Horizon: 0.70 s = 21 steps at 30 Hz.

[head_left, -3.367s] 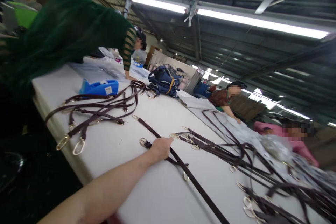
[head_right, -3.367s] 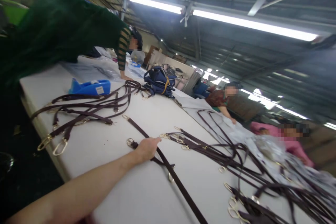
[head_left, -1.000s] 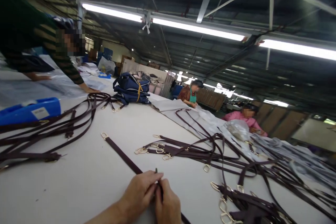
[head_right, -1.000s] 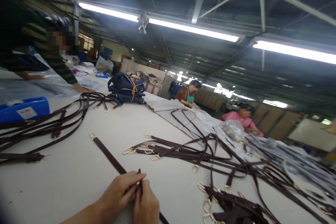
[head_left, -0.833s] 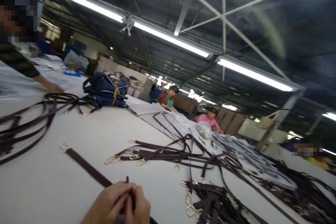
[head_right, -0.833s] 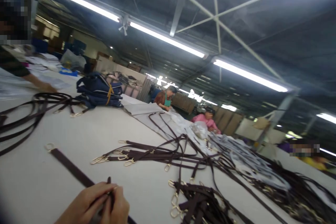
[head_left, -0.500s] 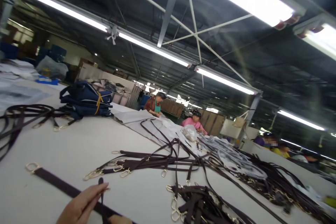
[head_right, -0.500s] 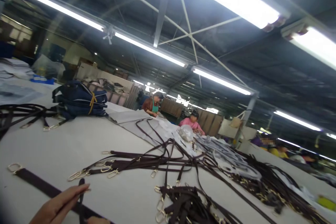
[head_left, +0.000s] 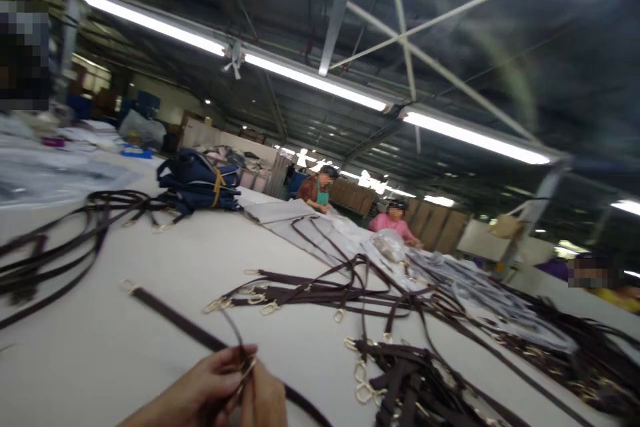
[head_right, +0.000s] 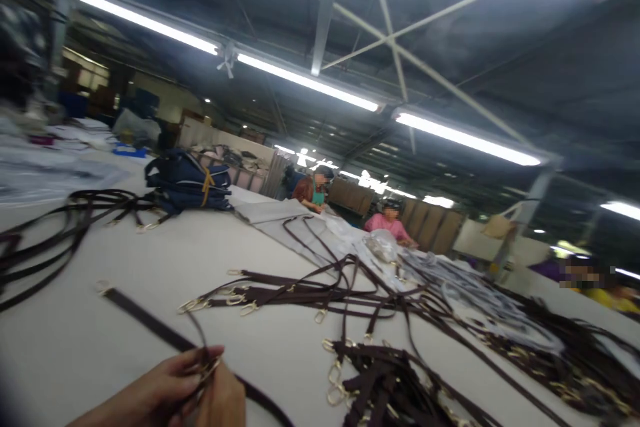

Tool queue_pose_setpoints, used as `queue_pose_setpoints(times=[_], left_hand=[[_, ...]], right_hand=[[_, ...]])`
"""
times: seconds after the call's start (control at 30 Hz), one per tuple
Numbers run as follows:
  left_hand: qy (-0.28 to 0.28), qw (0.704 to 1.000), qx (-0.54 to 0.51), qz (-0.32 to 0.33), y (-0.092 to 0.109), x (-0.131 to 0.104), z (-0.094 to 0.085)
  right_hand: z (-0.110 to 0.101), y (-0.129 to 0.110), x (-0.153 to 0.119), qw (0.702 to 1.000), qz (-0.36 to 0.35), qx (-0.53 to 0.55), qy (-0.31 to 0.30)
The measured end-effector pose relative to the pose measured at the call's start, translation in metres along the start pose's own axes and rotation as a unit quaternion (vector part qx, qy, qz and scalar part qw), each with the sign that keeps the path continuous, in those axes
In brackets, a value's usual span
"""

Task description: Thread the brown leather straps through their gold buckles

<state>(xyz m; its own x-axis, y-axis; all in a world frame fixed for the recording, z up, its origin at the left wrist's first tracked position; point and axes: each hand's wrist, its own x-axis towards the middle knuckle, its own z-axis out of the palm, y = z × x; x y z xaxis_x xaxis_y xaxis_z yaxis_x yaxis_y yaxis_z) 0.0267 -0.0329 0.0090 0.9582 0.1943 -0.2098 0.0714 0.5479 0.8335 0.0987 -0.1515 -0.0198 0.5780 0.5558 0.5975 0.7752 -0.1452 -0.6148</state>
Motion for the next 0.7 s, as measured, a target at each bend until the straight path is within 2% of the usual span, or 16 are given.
queue_pose_setpoints(times=[0.07, 0.13, 0.2, 0.27, 0.37, 0.43, 0.53, 0.63, 0.7], left_hand=[[-0.051, 0.998, -0.004, -0.035, 0.006, -0.007, 0.006], [-0.08, 0.996, -0.001, -0.048, 0.012, -0.006, 0.006], [-0.07, 0.996, 0.007, -0.056, 0.015, -0.003, 0.003], [-0.023, 0.998, 0.041, -0.052, 0.016, -0.001, 0.0], [0.042, 0.988, 0.148, -0.018, 0.015, -0.003, 0.002], [0.019, 0.977, 0.209, 0.042, 0.013, -0.005, 0.005], [-0.039, 0.95, 0.283, 0.128, 0.01, -0.009, 0.009], [-0.025, 0.933, 0.334, 0.129, 0.008, -0.012, 0.013], [-0.006, 0.938, 0.331, 0.102, 0.007, -0.013, 0.016]], right_hand=[[-0.008, -0.006, -0.001, 0.989, 0.092, 0.096, -0.057], [-0.013, -0.007, -0.002, 0.963, 0.173, 0.192, -0.08], [-0.015, -0.006, -0.003, 0.933, 0.216, 0.274, -0.081], [-0.017, -0.008, -0.004, 0.918, 0.221, 0.311, -0.105], [-0.023, -0.017, -0.001, 0.931, 0.183, 0.277, -0.154], [-0.027, -0.024, 0.002, 0.951, 0.162, 0.229, -0.132], [-0.032, -0.029, 0.007, 0.97, 0.176, 0.161, -0.055], [-0.035, -0.024, 0.009, 0.965, 0.211, 0.152, -0.042], [-0.038, -0.017, 0.009, 0.952, 0.245, 0.182, -0.037]])
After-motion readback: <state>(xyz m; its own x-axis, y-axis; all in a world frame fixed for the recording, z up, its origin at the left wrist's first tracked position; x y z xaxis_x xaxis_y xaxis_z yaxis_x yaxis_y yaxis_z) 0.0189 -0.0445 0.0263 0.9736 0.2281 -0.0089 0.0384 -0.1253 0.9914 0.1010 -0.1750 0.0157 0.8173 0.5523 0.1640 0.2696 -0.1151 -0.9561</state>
